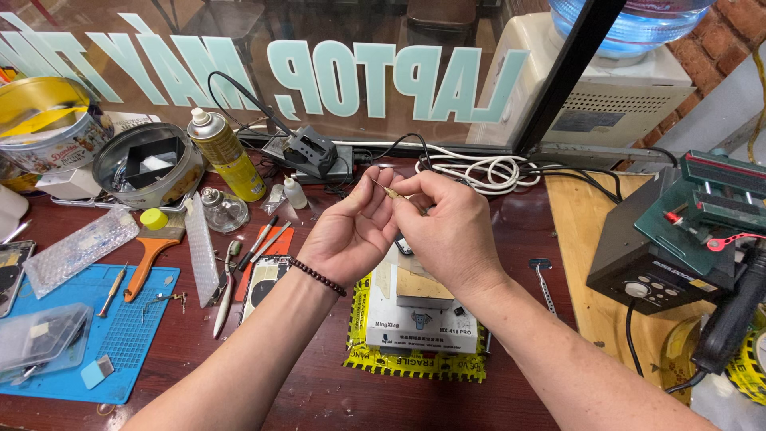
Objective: The person uses a small screwdriver to remove and reinstall screws on the back of a disassembled smartphone. They repeatedly lift the phone, rotate it, and adjust internal components while working at a cluttered repair bench.
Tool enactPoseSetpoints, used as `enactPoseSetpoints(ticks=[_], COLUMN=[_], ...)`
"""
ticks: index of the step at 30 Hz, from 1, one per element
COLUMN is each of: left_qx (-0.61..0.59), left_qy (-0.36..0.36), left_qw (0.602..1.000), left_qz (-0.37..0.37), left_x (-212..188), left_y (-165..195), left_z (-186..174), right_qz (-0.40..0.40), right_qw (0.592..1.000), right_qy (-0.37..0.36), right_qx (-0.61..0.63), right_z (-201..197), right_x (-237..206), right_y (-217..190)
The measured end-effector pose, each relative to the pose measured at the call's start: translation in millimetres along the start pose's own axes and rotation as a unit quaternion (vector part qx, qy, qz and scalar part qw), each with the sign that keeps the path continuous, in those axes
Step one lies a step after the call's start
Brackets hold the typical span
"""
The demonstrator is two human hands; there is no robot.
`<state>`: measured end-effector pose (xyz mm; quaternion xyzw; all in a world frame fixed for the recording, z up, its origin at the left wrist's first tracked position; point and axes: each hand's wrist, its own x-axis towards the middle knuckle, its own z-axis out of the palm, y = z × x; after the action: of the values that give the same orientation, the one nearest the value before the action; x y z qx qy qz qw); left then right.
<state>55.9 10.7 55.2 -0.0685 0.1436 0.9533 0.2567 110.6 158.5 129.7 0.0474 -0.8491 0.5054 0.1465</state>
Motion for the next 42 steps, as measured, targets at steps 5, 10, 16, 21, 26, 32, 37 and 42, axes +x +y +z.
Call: enactPoseSetpoints(ticks=[5,10,16,21,26,32,37,42], left_qx=[0.007,0.005,0.008,0.023,0.013,0.007,0.013,0.019], left_qy=[0.0,0.0,0.007,0.01,-0.003,-0.017,-0.021,-0.012], left_qw=[1.0,1.0,1.0,0.999,1.0,1.0,0.999,1.0], left_qz=[-0.005,-0.009,-0.019,-0.02,-0.023,-0.021,-0.022,-0.022], left_x=[3,6,8,12,12,11,9,10], left_y=[-1,-1,-2,-3,-4,-6,-5,-5], left_z=[-3,-6,-7,-9,-10,-11,-9,-8], right_qz=[0.008,0.016,0.017,0.022,0.032,0.028,0.031,0.029], right_qw=[1.0,1.0,0.999,0.999,0.999,0.999,0.999,0.999], right_qy=[0.006,0.011,0.012,0.009,0.013,0.014,0.017,0.02], right_qx=[0.007,0.011,0.028,0.036,0.014,0.016,0.015,0.023], right_z=[1,3,3,1,1,1,1,1], right_x=[0,0,0,2,0,-2,-2,-3], right_y=[2,7,12,14,15,16,17,18])
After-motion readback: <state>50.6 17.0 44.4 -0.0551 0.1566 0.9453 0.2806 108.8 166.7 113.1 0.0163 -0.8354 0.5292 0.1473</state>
